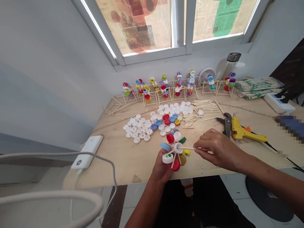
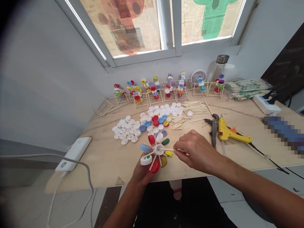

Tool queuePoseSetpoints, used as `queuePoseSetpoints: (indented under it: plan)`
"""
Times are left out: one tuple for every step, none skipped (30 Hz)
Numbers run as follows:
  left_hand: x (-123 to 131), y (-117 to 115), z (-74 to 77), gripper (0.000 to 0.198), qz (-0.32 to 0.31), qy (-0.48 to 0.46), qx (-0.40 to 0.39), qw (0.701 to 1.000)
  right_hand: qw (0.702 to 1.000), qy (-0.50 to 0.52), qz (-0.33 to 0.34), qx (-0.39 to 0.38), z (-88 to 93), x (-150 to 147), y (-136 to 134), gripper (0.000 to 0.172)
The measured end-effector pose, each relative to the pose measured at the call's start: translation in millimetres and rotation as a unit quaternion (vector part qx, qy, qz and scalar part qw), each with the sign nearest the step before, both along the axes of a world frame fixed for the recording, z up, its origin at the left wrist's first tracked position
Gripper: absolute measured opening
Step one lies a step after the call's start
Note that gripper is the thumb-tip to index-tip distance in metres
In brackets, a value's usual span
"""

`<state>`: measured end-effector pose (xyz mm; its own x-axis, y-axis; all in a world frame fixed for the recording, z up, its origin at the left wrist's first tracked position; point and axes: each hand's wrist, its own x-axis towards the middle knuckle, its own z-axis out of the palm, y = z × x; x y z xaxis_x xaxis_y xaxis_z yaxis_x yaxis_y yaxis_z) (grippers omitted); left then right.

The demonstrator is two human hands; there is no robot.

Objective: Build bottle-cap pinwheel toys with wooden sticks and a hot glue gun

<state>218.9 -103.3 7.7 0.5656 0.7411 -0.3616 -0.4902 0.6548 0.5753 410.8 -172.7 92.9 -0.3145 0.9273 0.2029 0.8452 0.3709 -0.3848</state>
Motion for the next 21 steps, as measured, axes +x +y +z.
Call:
queuePoseSetpoints:
  plan:
    - [-1, 0, 1.7, 0.021, 0.001, 0.005, 0.006, 1.000, 1.000, -0.008, 0.002, 0.013, 0.7, -2, -1, 0.023]
    - [-1, 1, 3.4, 0.021, -0.001, 0.009, 0.012, 1.000, 1.000, -0.014, 0.004, 0.027, 1.3, -3, -2, 0.024]
    - [-2, 1, 5.0, 0.022, -0.005, 0.010, 0.018, 1.000, 0.999, -0.019, 0.003, 0.042, 1.7, -5, -3, 0.026]
    - [-2, 2, 6.5, 0.023, -0.012, 0.008, 0.026, 1.000, 0.998, -0.025, 0.001, 0.057, 1.7, -6, -4, 0.027]
    - [-2, 2, 7.9, 0.025, -0.020, 0.007, 0.033, 0.999, 0.997, -0.033, -0.002, 0.072, 1.6, -8, -5, 0.029]
    - [-2, 3, 9.1, 0.025, -0.025, 0.005, 0.041, 0.999, 0.995, -0.042, -0.006, 0.086, 1.4, -9, -6, 0.030]
    - [-1, 3, 10.1, 0.024, -0.025, 0.006, 0.049, 0.998, 0.994, -0.052, -0.008, 0.098, 1.2, -10, -6, 0.030]
    - [-1, 4, 10.9, 0.023, -0.023, 0.009, 0.055, 0.998, 0.992, -0.064, -0.008, 0.110, 1.0, -11, -7, 0.031]
    - [-1, 4, 11.5, 0.021, -0.020, 0.015, 0.059, 0.998, 0.990, -0.077, -0.008, 0.121, 1.1, -12, -7, 0.031]
    - [-1, 5, 12.0, 0.019, -0.017, 0.023, 0.062, 0.998, 0.987, -0.092, -0.005, 0.129, 1.3, -12, -8, 0.031]
    - [-1, 6, 12.3, 0.018, -0.012, 0.029, 0.062, 0.998, 0.985, -0.107, -0.001, 0.137, 1.6, -13, -8, 0.032]
    - [-1, 7, 12.5, 0.018, -0.009, 0.035, 0.064, 0.997, 0.982, -0.121, 0.005, 0.146, 1.9, -14, -9, 0.033]
    - [-1, 7, 12.5, 0.018, -0.007, 0.040, 0.066, 0.997, 0.979, -0.135, 0.010, 0.152, 2.2, -15, -9, 0.034]
    - [-1, 8, 12.4, 0.019, -0.005, 0.045, 0.070, 0.997, 0.977, -0.146, 0.016, 0.157, 2.2, -16, -10, 0.034]
    - [-2, 8, 12.2, 0.019, -0.005, 0.051, 0.074, 0.996, 0.974, -0.156, 0.020, 0.162, 2.0, -17, -10, 0.035]
    - [-2, 9, 11.9, 0.019, -0.006, 0.057, 0.078, 0.995, 0.973, -0.163, 0.022, 0.164, 1.3, -18, -10, 0.035]
    - [-2, 9, 11.6, 0.020, -0.009, 0.066, 0.082, 0.994, 0.972, -0.166, 0.019, 0.164, 0.3, -18, -10, 0.035]
    - [-3, 10, 11.4, 0.021, -0.012, 0.076, 0.088, 0.993, 0.973, -0.163, 0.014, 0.161, -1.0, -18, -11, 0.035]
    - [-4, 11, 11.4, 0.021, -0.016, 0.088, 0.096, 0.991, 0.977, -0.151, 0.007, 0.153, -2.4, -17, -10, 0.034]
    - [-6, 12, 11.6, 0.022, -0.020, 0.100, 0.108, 0.989, 0.982, -0.126, 0.000, 0.139, -3.9, -16, -10, 0.034]
    - [-7, 13, 12.1, 0.023, -0.025, 0.109, 0.123, 0.986, 0.989, -0.092, -0.006, 0.118, -5.4, -15, -10, 0.034]
